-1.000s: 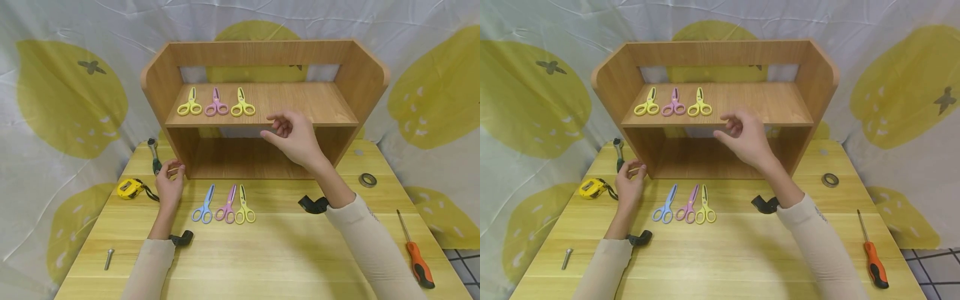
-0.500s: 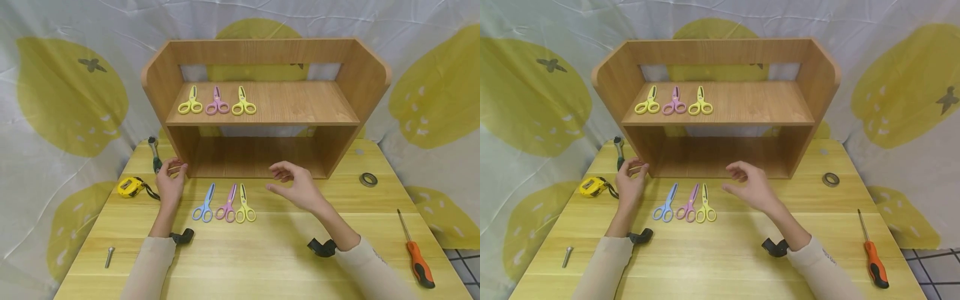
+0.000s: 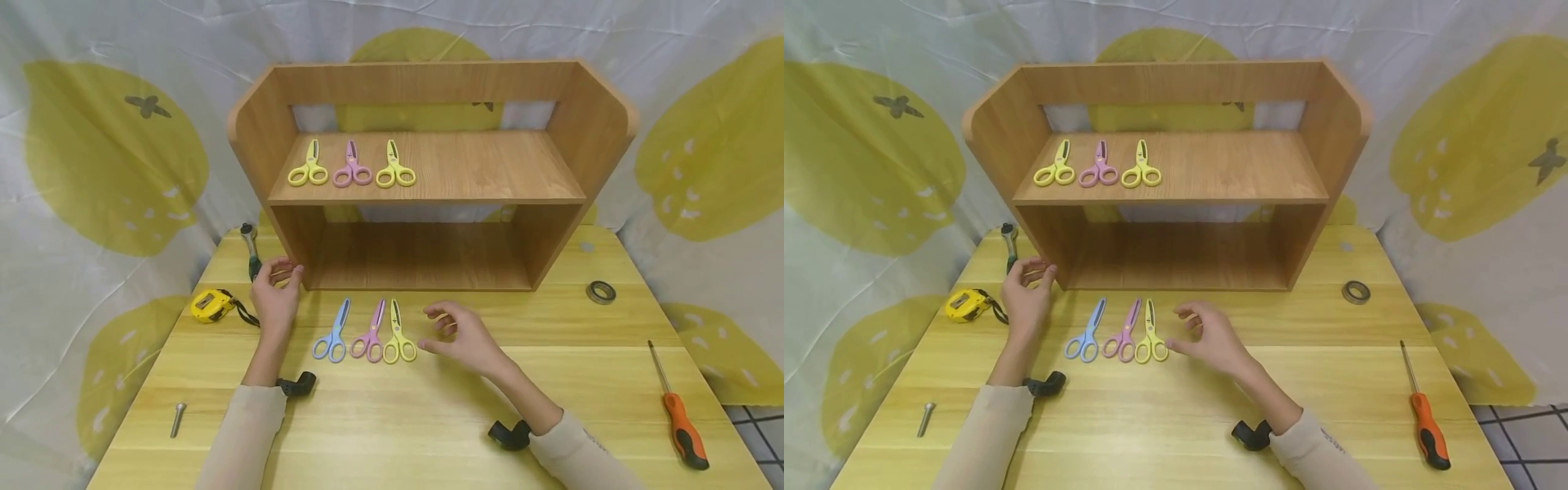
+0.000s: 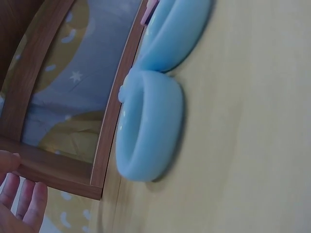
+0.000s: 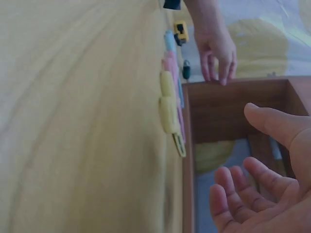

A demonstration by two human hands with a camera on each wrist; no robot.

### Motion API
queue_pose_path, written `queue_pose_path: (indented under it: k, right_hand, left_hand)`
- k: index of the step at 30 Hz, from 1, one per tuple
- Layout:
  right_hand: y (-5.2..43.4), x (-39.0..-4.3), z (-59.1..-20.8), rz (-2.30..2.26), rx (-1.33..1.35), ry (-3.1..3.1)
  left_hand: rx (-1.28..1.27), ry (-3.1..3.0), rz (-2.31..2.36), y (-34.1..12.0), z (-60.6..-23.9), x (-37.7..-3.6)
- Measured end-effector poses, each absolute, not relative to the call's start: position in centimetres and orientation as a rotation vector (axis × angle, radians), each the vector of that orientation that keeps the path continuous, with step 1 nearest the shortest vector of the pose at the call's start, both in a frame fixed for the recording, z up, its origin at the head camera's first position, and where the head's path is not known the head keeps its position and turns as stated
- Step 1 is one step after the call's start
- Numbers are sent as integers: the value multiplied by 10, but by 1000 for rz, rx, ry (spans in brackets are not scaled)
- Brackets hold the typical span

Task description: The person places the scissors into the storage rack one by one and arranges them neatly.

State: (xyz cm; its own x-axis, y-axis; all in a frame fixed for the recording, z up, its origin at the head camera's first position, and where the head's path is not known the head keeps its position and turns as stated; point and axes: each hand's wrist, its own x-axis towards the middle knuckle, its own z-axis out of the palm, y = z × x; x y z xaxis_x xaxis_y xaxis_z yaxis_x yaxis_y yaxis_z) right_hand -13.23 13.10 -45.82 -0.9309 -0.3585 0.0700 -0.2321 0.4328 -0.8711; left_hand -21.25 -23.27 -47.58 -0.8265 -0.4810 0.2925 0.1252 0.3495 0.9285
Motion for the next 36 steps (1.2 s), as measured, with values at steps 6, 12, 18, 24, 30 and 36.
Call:
queue_pose_path:
  k: [6, 12, 18, 24, 30, 36]
  right_hand:
    - [121, -126, -474, -1513, -438, 2495]
    - [115, -124, -482, -1479, -438, 2512]
    - [112, -125, -486, -1454, -449, 2506]
    - [106, -127, -490, -1412, -461, 2539]
    - [99, -127, -496, -1370, -429, 2588]
    - [93, -125, -501, -1315, -467, 2686]
  left_hand:
    - [344, -2121, -1476, -234, -477, -209]
    - [334, -2116, -1470, -233, -476, -208]
    - [320, -2117, -1460, -231, -474, -210]
    - [319, -2118, -1459, -232, -474, -210]
    - [303, -2113, -1459, -234, -475, -210]
    - [279, -2106, -1468, -234, -473, -210]
